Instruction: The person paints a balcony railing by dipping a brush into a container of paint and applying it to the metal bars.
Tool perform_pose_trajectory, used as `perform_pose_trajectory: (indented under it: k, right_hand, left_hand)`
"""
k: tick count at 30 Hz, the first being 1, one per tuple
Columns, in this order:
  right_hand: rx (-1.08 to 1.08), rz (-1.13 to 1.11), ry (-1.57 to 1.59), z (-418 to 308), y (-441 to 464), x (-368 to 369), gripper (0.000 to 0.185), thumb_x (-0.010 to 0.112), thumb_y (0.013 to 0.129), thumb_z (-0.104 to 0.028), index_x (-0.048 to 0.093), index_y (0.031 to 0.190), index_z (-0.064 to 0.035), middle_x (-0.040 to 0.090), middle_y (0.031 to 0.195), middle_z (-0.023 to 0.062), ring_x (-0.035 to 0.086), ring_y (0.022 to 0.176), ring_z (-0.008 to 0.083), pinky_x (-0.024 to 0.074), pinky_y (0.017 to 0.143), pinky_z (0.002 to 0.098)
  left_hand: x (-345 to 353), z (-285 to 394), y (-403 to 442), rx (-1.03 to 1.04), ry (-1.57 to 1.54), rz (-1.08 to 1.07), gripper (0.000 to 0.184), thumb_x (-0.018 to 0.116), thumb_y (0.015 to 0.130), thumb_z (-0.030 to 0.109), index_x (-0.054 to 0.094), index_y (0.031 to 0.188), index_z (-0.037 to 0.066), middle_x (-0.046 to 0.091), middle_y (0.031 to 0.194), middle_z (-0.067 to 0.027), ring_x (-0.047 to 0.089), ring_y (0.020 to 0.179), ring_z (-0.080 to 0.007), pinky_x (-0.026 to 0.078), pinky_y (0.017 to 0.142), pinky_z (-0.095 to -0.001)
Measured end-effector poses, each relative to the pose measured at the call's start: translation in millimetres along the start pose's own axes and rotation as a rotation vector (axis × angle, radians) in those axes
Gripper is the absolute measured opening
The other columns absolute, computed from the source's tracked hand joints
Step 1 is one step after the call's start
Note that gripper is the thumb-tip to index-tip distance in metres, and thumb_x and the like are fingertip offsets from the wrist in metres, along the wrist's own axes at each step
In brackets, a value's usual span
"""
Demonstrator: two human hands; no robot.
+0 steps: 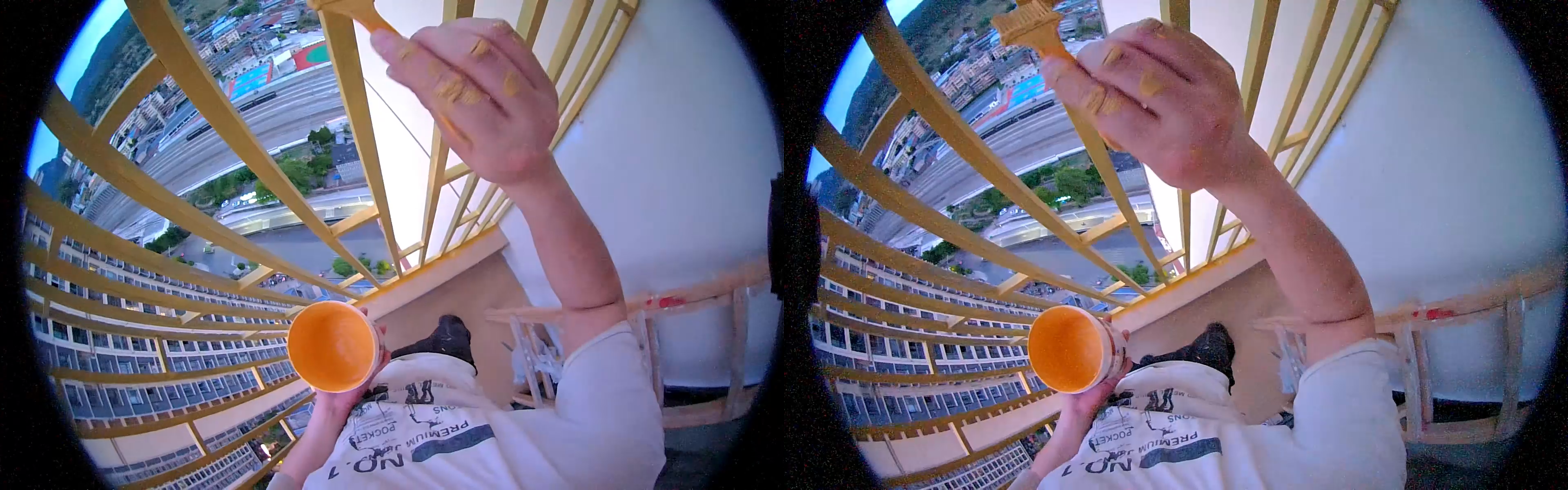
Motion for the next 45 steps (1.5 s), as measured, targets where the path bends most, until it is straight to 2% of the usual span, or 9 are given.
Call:
perform_pose_trajectory:
  k: [9, 10, 14, 23, 26, 30, 37, 40, 45]
  right_hand:
    - [0.195, -0.655, 0.261, -76, -197, 82, 0.026, 0.071, 0.090, -0.008, 0.073, 0.116, -0.0092, 0.067, 0.083, 0.0046, 0.067, 0.078, 0.0184, 0.0583, 0.062, 0.0326]
    - [0.139, -0.327, 0.218, -45, -142, 64, 0.028, 0.066, 0.097, -0.010, 0.068, 0.125, -0.0078, 0.064, 0.074, 0.0028, 0.064, 0.067, 0.0142, 0.0579, 0.057, 0.0261]
    - [-0.156, 0.058, -0.033, 4, -10, -2, 0.046, 0.075, 0.082, -0.014, 0.071, 0.128, -0.0106, 0.064, 0.093, 0.0007, 0.064, 0.092, 0.0175, 0.0581, 0.071, 0.0294]
    - [0.202, -0.646, 0.380, -127, -286, 90, 0.029, 0.068, 0.089, -0.008, 0.072, 0.119, -0.0089, 0.065, 0.089, 0.0031, 0.065, 0.089, 0.0185, 0.0548, 0.077, 0.0327]
    - [0.138, -0.480, 0.207, -67, -193, 84, 0.022, 0.067, 0.095, -0.013, 0.070, 0.116, -0.0089, 0.072, 0.095, 0.0040, 0.067, 0.094, 0.0166, 0.0536, 0.075, 0.0321]
    - [0.001, 0.013, 0.011, -4, -41, -1, 0.050, 0.080, 0.077, -0.009, 0.076, 0.126, -0.0148, 0.068, 0.096, -0.0001, 0.064, 0.091, 0.0178, 0.0520, 0.077, 0.0322]
    - [0.052, -0.482, 0.013, -84, -152, 59, 0.032, 0.067, 0.091, -0.014, 0.072, 0.122, -0.0098, 0.066, 0.101, 0.0023, 0.062, 0.094, 0.0176, 0.0528, 0.076, 0.0343]
    - [0.403, -0.568, 0.468, -100, -209, 37, 0.026, 0.067, 0.088, -0.002, 0.074, 0.112, -0.0078, 0.073, 0.095, 0.0067, 0.068, 0.084, 0.0204, 0.0569, 0.073, 0.0361]
    - [1.225, -0.346, 0.917, -3, -88, -36, 0.008, 0.073, 0.088, -0.003, 0.074, 0.096, -0.0019, 0.068, 0.082, 0.0099, 0.069, 0.076, 0.0205, 0.0561, 0.067, 0.0337]
  left_hand:
    - [5, -5, 1, 0.100, 0.117, -0.082, 0.074, 0.044, 0.097, 0.069, 0.048, 0.151, 0.019, 0.050, 0.153, -0.0150, 0.044, 0.142, -0.0449, 0.036, 0.111, -0.0687]
    - [5, -6, 4, 0.101, 0.095, -0.074, 0.074, 0.045, 0.098, 0.067, 0.044, 0.154, 0.019, 0.048, 0.155, -0.0116, 0.043, 0.143, -0.0433, 0.038, 0.109, -0.0681]
    - [14, -21, 0, 0.101, 0.079, -0.046, 0.073, 0.044, 0.100, 0.065, 0.038, 0.158, 0.022, 0.039, 0.163, -0.0064, 0.040, 0.146, -0.0412, 0.042, 0.105, -0.0695]
    - [3, -21, 3, 0.127, 0.160, -0.066, 0.073, 0.045, 0.099, 0.065, 0.045, 0.155, 0.017, 0.052, 0.152, -0.0140, 0.045, 0.143, -0.0390, 0.043, 0.108, -0.0635]
    - [3, -20, 4, 0.173, 0.217, -0.026, 0.073, 0.046, 0.100, 0.064, 0.045, 0.154, 0.015, 0.054, 0.151, -0.0106, 0.046, 0.142, -0.0388, 0.045, 0.106, -0.0637]
    - [11, -21, 5, 0.186, 0.258, -0.024, 0.074, 0.046, 0.098, 0.067, 0.045, 0.154, 0.018, 0.052, 0.154, -0.0071, 0.047, 0.142, -0.0393, 0.045, 0.106, -0.0641]
    - [26, -28, 6, 0.175, 0.244, -0.093, 0.076, 0.048, 0.096, 0.069, 0.045, 0.154, 0.021, 0.050, 0.155, -0.0081, 0.046, 0.142, -0.0390, 0.043, 0.107, -0.0643]
    - [21, -23, 7, 0.170, 0.156, -0.076, 0.076, 0.048, 0.095, 0.071, 0.047, 0.152, 0.021, 0.050, 0.154, -0.0089, 0.046, 0.141, -0.0379, 0.040, 0.109, -0.0654]
    - [12, -6, 14, 0.263, 0.302, -0.028, 0.079, 0.050, 0.092, 0.071, 0.045, 0.153, 0.021, 0.047, 0.157, -0.0099, 0.042, 0.145, -0.0376, 0.035, 0.114, -0.0611]
Point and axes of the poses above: each hand's wrist, its own y-axis towards the middle knuckle, its own x-axis out of the palm, z = x × y, the point moved 10 cm from there along y, towards the middle knuckle
